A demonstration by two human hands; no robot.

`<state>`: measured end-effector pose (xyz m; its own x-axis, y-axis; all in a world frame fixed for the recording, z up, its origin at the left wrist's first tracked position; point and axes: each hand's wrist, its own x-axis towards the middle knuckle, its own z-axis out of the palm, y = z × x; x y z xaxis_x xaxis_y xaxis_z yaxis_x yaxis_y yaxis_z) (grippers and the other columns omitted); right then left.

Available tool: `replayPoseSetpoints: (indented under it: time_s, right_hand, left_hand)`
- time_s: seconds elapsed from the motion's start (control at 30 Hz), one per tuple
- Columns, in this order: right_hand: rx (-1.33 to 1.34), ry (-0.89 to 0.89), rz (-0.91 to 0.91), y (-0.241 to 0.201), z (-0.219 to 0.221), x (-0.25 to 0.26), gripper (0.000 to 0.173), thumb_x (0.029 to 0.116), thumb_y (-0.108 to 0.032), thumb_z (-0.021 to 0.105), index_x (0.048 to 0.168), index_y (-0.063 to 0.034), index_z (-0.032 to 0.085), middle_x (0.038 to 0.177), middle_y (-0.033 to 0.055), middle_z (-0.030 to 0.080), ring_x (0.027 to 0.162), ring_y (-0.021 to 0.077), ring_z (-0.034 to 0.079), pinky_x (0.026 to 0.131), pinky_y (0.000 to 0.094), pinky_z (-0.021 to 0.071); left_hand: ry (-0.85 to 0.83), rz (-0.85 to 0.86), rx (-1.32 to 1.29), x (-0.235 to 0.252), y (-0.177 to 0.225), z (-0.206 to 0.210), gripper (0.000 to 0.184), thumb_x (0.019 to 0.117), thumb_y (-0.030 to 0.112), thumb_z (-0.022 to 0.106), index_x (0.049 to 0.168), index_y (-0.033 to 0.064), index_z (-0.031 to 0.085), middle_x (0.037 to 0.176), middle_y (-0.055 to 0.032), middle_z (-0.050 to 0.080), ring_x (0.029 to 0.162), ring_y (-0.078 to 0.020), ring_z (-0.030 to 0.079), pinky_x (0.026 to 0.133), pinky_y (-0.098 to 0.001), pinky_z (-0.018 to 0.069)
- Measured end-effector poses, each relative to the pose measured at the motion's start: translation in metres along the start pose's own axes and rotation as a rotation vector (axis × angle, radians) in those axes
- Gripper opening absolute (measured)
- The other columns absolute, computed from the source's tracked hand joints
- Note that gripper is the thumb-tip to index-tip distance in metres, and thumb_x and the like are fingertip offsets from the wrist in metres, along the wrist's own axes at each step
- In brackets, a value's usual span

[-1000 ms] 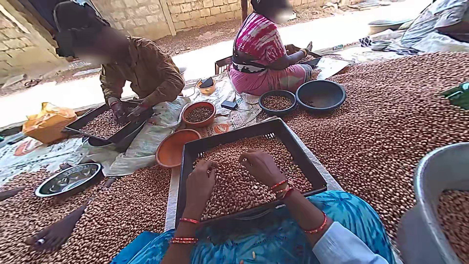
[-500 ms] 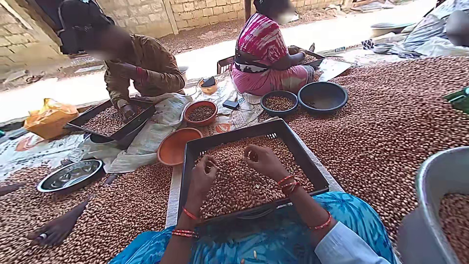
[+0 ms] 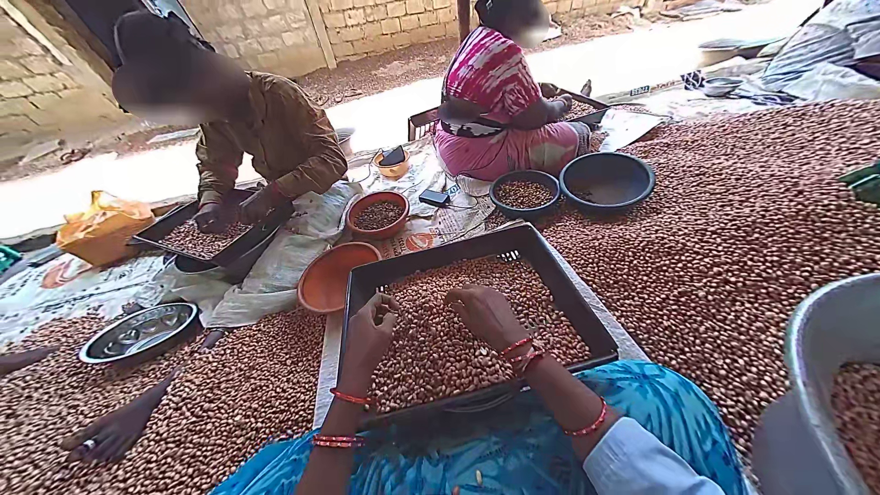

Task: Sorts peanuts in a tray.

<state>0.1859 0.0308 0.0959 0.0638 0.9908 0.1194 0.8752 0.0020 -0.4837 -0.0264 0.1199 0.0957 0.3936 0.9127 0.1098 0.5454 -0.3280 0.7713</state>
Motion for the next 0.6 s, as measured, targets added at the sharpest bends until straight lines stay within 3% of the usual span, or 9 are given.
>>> replayPoseSetpoints:
  time_s: [0.1,0.17,0.23,0.3,0.47,0.53,0.6]
  right_hand:
    - [-0.063,-0.051,0.016,-0.002,0.001,0.002,0.030,0.1049,-0.012,0.049,0.125,-0.0093,0.071,0.114,0.0204,0.072,0.106,0.0389,0.069,0.089,0.0562,0.0526]
    - [-0.078,-0.060,0.026,-0.003,0.001,0.001,0.030,0.1049,-0.012,0.049,0.125,-0.0101,0.071,0.115,0.0201,0.072,0.106,0.0386,0.070,0.089,0.0560,0.0529]
    - [-0.090,-0.084,0.037,-0.003,0.002,0.000,0.030,0.1056,-0.014,0.049,0.127,-0.0103,0.070,0.115,0.0195,0.072,0.107,0.0382,0.069,0.089,0.0559,0.0526]
    - [-0.093,-0.087,0.040,-0.003,0.003,0.002,0.029,0.1050,-0.015,0.050,0.126,-0.0094,0.070,0.115,0.0191,0.072,0.107,0.0379,0.069,0.088,0.0556,0.0527]
    - [-0.060,-0.102,0.071,-0.002,0.002,0.003,0.026,0.1034,-0.013,0.054,0.122,-0.0055,0.070,0.118,0.0187,0.071,0.113,0.0360,0.068,0.095,0.0537,0.0517]
    - [-0.039,-0.107,0.088,-0.002,0.001,0.002,0.026,0.1029,-0.012,0.055,0.123,-0.0051,0.070,0.119,0.0187,0.071,0.115,0.0354,0.068,0.097,0.0533,0.0511]
    - [-0.014,-0.114,0.103,-0.001,-0.001,0.002,0.025,0.1024,-0.011,0.056,0.122,-0.0040,0.069,0.118,0.0194,0.071,0.114,0.0361,0.067,0.097,0.0539,0.0507]
  left_hand:
    - [-0.062,0.011,0.249,-0.005,0.009,0.014,0.021,0.1011,0.012,0.058,0.116,0.0067,0.073,0.081,-0.0096,0.067,0.069,-0.0215,0.060,0.071,-0.0425,0.0500]
    - [-0.072,0.085,0.362,-0.007,0.010,0.027,0.027,0.1028,0.012,0.054,0.121,0.0071,0.073,0.098,-0.0166,0.074,0.087,-0.0330,0.071,0.084,-0.0527,0.0550]
    - [-0.092,0.106,0.428,-0.008,0.012,0.035,0.031,0.1047,0.013,0.052,0.128,0.0084,0.071,0.114,-0.0185,0.074,0.104,-0.0378,0.072,0.094,-0.0564,0.0538]
    - [-0.117,0.088,0.467,-0.008,0.013,0.037,0.032,0.1046,0.014,0.053,0.132,0.0095,0.069,0.119,-0.0178,0.073,0.109,-0.0372,0.070,0.096,-0.0555,0.0531]
    - [-0.176,0.023,0.485,-0.005,0.015,0.036,0.031,0.1029,0.016,0.057,0.131,0.0073,0.067,0.114,-0.0198,0.073,0.107,-0.0385,0.070,0.095,-0.0564,0.0530]
    - [-0.183,0.014,0.430,-0.004,0.012,0.035,0.029,0.1027,0.017,0.058,0.128,0.0053,0.068,0.106,-0.0209,0.073,0.097,-0.0382,0.071,0.090,-0.0562,0.0540]
    - [-0.138,0.008,0.256,-0.003,0.008,0.028,0.024,0.1026,0.015,0.059,0.120,0.0034,0.070,0.092,-0.0155,0.072,0.081,-0.0282,0.068,0.081,-0.0472,0.0545]
